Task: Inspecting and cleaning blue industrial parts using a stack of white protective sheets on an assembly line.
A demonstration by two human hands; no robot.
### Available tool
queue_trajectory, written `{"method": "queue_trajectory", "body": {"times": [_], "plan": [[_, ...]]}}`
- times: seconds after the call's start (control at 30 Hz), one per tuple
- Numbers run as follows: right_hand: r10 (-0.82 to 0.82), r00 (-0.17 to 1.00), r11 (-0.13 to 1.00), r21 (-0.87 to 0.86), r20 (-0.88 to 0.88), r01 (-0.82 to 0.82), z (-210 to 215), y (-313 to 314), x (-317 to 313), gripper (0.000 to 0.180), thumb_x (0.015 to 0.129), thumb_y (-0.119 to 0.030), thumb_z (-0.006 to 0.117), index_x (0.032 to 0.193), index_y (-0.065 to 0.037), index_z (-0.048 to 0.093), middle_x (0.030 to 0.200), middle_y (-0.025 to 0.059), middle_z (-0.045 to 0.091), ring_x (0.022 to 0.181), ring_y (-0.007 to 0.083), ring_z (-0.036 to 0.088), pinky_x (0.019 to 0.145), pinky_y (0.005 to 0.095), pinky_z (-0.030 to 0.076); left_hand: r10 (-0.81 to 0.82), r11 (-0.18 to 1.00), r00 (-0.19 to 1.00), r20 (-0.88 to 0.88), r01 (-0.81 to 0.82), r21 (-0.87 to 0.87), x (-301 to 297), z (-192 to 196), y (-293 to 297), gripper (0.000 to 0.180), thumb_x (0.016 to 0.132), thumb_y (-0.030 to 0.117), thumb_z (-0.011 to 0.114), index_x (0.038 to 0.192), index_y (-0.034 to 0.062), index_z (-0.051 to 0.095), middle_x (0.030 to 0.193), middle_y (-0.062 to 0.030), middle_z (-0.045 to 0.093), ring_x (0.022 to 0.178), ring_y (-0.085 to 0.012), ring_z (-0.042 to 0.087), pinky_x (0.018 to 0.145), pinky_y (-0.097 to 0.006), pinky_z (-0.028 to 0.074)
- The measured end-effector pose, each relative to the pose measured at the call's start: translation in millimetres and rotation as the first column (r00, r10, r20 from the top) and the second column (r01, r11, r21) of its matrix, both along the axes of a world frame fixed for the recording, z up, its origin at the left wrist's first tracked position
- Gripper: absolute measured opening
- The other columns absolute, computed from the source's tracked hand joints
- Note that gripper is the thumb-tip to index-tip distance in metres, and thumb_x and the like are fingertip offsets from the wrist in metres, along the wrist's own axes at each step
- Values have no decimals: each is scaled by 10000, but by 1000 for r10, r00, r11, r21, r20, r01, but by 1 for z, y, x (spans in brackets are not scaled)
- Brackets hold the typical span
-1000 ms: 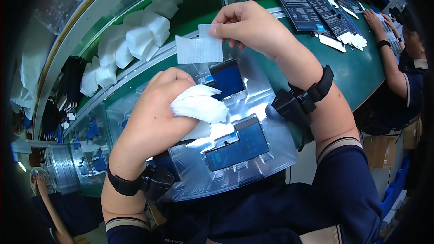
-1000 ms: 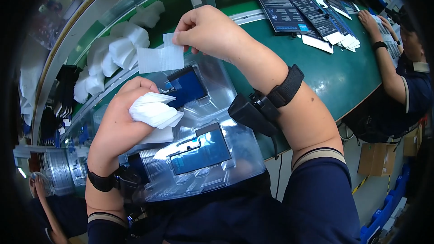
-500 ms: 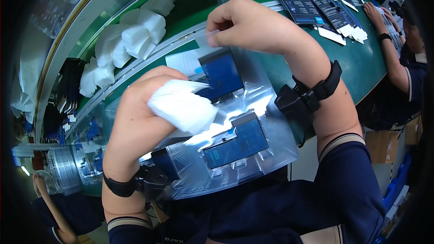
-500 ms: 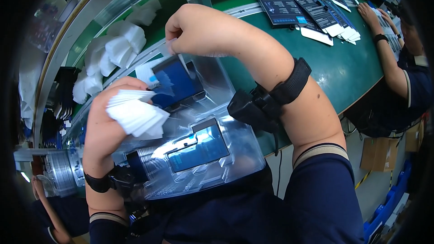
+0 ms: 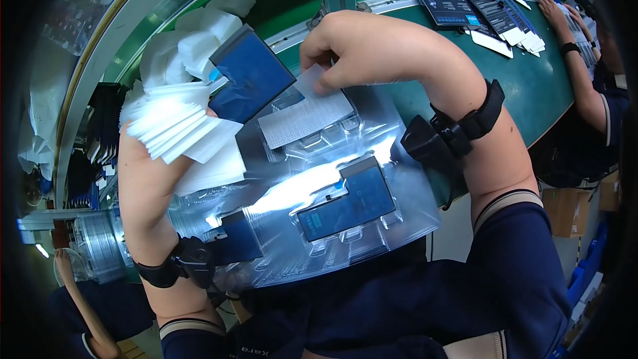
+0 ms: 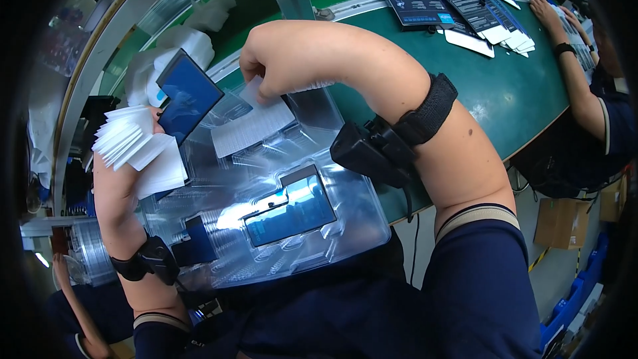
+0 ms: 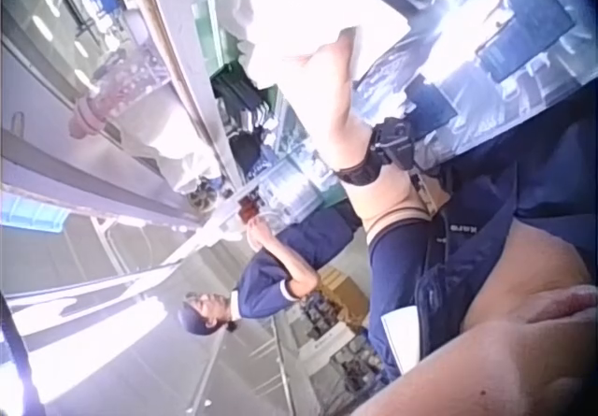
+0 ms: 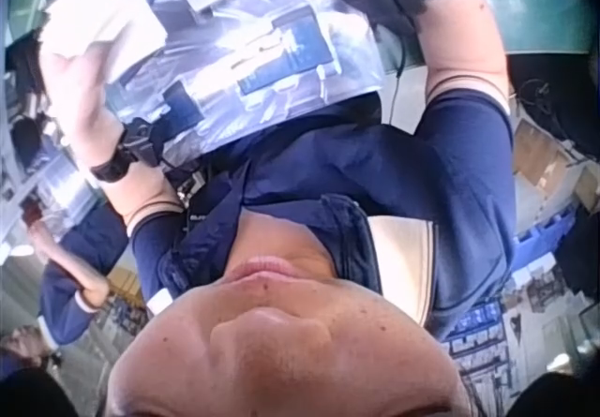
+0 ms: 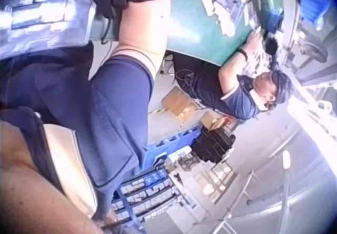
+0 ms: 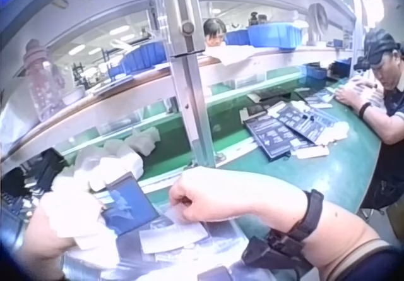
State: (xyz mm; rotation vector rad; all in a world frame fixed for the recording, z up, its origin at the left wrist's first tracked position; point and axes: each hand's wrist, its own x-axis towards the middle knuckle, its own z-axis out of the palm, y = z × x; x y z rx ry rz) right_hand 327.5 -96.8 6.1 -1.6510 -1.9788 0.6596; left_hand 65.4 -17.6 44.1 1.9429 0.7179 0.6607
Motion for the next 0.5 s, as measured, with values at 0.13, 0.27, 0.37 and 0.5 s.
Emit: {"method": "queue_trajectory", "body": {"times": [0.13, 0.27, 0.37, 0.5], "plan": [[38, 983, 991, 120, 177, -60, -8, 2, -7, 204, 698, -83, 644, 871, 25, 652, 792, 149, 631, 762, 286, 617, 706, 354, 492, -6, 1000, 996, -84, 5, -8, 5, -2, -4, 293, 720, -7, 695, 1009, -22, 651, 929, -72, 682, 840, -124, 623, 761, -267, 488], [75, 971, 983, 148, 227, -110, -12, 4, -8, 174, 706, -78, 628, 848, 21, 642, 789, 152, 627, 759, 291, 616, 710, 359, 488, 37, 999, 991, -130, -34, 29, 9, -6, -7, 305, 748, 72, 699, 1039, 0, 643, 912, -38, 634, 822, -102, 578, 717, -244, 475], [109, 988, 989, 89, 110, -119, -9, 4, -4, 148, 740, -84, 616, 841, 23, 629, 770, 148, 617, 737, 285, 607, 700, 357, 482, -26, 1000, 995, -96, 26, -1, 8, -6, -6, 290, 749, 58, 708, 1025, 3, 643, 921, -35, 634, 825, -100, 577, 723, -243, 475], [116, 993, 987, 113, 11, -117, -6, 4, -2, 139, 783, -92, 602, 852, 26, 626, 770, 142, 618, 731, 273, 602, 690, 343, 476, -22, 1000, 997, -78, 21, -12, 5, -6, -4, 283, 749, 45, 714, 1019, 4, 640, 935, -34, 636, 836, -101, 580, 737, -247, 476]]}}
